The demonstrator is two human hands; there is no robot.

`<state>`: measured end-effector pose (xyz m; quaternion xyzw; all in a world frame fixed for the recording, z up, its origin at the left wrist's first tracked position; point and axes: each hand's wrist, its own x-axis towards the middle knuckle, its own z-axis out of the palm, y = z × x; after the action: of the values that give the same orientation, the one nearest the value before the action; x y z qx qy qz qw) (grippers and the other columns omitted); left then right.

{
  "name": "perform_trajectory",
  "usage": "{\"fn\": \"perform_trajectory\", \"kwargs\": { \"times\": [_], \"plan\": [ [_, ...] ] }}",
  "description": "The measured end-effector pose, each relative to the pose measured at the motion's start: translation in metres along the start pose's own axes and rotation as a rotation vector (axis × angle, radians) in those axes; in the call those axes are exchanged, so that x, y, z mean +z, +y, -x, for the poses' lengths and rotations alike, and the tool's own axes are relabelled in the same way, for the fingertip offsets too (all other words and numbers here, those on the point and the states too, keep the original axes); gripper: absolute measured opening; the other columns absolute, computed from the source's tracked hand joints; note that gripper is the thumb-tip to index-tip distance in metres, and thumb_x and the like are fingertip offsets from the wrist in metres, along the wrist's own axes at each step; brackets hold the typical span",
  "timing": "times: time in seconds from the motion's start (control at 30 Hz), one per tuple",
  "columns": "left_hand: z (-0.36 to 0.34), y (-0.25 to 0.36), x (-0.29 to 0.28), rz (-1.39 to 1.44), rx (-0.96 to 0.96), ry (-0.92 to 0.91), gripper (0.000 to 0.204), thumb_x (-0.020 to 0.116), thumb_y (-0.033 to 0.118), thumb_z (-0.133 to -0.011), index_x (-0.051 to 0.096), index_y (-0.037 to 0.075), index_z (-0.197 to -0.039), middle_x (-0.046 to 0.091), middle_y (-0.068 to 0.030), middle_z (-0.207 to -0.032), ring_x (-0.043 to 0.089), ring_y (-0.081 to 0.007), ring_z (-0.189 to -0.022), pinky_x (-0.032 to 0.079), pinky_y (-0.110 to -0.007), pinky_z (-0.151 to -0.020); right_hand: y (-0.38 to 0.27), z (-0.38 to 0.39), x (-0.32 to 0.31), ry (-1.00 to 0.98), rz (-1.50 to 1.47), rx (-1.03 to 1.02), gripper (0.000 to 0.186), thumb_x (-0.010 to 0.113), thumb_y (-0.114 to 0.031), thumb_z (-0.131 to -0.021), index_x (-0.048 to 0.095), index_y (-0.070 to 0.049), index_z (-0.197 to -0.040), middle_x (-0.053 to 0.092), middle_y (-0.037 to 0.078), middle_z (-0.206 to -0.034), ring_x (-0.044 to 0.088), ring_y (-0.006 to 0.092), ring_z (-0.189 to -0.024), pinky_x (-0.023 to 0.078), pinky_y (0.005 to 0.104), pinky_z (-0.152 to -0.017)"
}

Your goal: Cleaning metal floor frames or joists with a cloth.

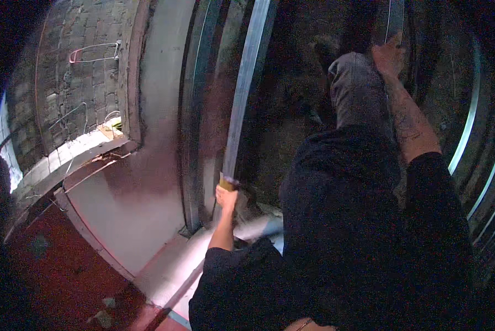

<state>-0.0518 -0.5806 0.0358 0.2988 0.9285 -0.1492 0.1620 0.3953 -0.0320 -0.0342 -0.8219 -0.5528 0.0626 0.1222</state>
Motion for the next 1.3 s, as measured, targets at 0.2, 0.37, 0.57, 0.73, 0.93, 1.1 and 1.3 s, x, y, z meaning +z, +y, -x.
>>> {"fn": "perform_trajectory", "kwargs": {
  "times": [0.2, 0.37, 0.57, 0.73, 0.93, 1.1, 1.3],
  "plan": [
    [-0.130, 0.219, -0.065, 0.231, 0.456, 0.369, 0.052, 0.062, 0.013, -0.073, 0.047, 0.002, -0.121, 0.058, -0.0204, -0.109, 0.058, -0.0402, -0.100, 0.049, -0.047, -0.084, 0.008, 0.002, 0.007, -0.143, -0.071, -0.083, 0.086, 0.064, -0.040, -0.080, 0.021, -0.005, -0.146, 0.053, 0.029, -0.119, 0.060, 0.0408, -0.095, 0.049, 0.0532, -0.077],
    [-0.212, 0.447, -0.136, 0.254, 0.594, 0.355, 0.081, 0.063, 0.015, -0.072, 0.024, -0.004, -0.140, 0.045, -0.0246, -0.128, 0.050, -0.0427, -0.115, 0.042, -0.050, -0.096, 0.093, -0.022, 0.076, 0.385, 0.205, -0.798, 0.075, 0.062, -0.037, -0.083, 0.030, -0.005, -0.143, 0.047, 0.037, -0.123, 0.059, 0.0473, -0.093, 0.050, 0.0513, -0.077],
    [-0.279, 0.581, -0.192, 0.131, 0.828, 0.395, 0.105, 0.073, 0.029, -0.068, 0.010, 0.002, -0.147, 0.034, -0.0264, -0.138, 0.047, -0.0434, -0.118, 0.044, -0.047, -0.096, 0.013, -0.007, 0.006, -0.092, -0.075, 0.062, 0.060, 0.054, -0.030, -0.089, 0.038, -0.007, -0.142, 0.042, 0.038, -0.131, 0.052, 0.0538, -0.106, 0.049, 0.0550, -0.086],
    [-0.290, 0.589, -0.203, 0.137, 0.731, 0.207, 0.109, 0.074, 0.032, -0.067, 0.006, 0.001, -0.147, 0.038, -0.0290, -0.136, 0.049, -0.0444, -0.118, 0.046, -0.046, -0.095, 0.010, 0.005, 0.013, 0.036, -0.021, -0.012, 0.093, 0.061, -0.032, -0.082, 0.004, -0.009, -0.151, 0.037, 0.041, -0.134, 0.050, 0.0549, -0.111, 0.046, 0.0583, -0.089],
    [-0.213, 0.442, -0.129, 0.176, 0.740, 0.341, 0.084, 0.068, 0.036, -0.076, 0.022, 0.007, -0.141, 0.054, -0.0262, -0.114, 0.059, -0.0455, -0.097, 0.049, -0.049, -0.085, 0.067, -0.020, 0.053, 0.132, 0.324, -0.509, 0.086, 0.062, -0.034, -0.082, 0.017, -0.006, -0.149, 0.039, 0.039, -0.133, 0.053, 0.0516, -0.107, 0.046, 0.0579, -0.088],
    [-0.113, 0.190, -0.040, 0.184, 0.558, 0.418, 0.080, 0.066, 0.019, -0.073, 0.026, 0.009, -0.141, 0.055, -0.0196, -0.111, 0.058, -0.0391, -0.100, 0.049, -0.047, -0.083, 0.034, -0.021, 0.012, -0.017, -0.026, -0.391, 0.088, 0.067, -0.042, -0.078, 0.026, 0.007, -0.139, 0.046, 0.032, -0.126, 0.051, 0.0455, -0.113, 0.045, 0.0505, -0.092],
    [-0.024, 0.027, 0.003, 0.121, 0.178, 0.295, 0.091, 0.068, 0.010, -0.064, 0.027, 0.017, -0.144, 0.042, -0.0158, -0.126, 0.047, -0.0383, -0.115, 0.041, -0.050, -0.094, 0.052, -0.034, 0.022, -0.217, -0.118, -0.226, 0.088, 0.066, -0.042, -0.080, 0.024, 0.008, -0.139, 0.050, 0.028, -0.125, 0.055, 0.0367, -0.112, 0.046, 0.0484, -0.093]
  ]
}}
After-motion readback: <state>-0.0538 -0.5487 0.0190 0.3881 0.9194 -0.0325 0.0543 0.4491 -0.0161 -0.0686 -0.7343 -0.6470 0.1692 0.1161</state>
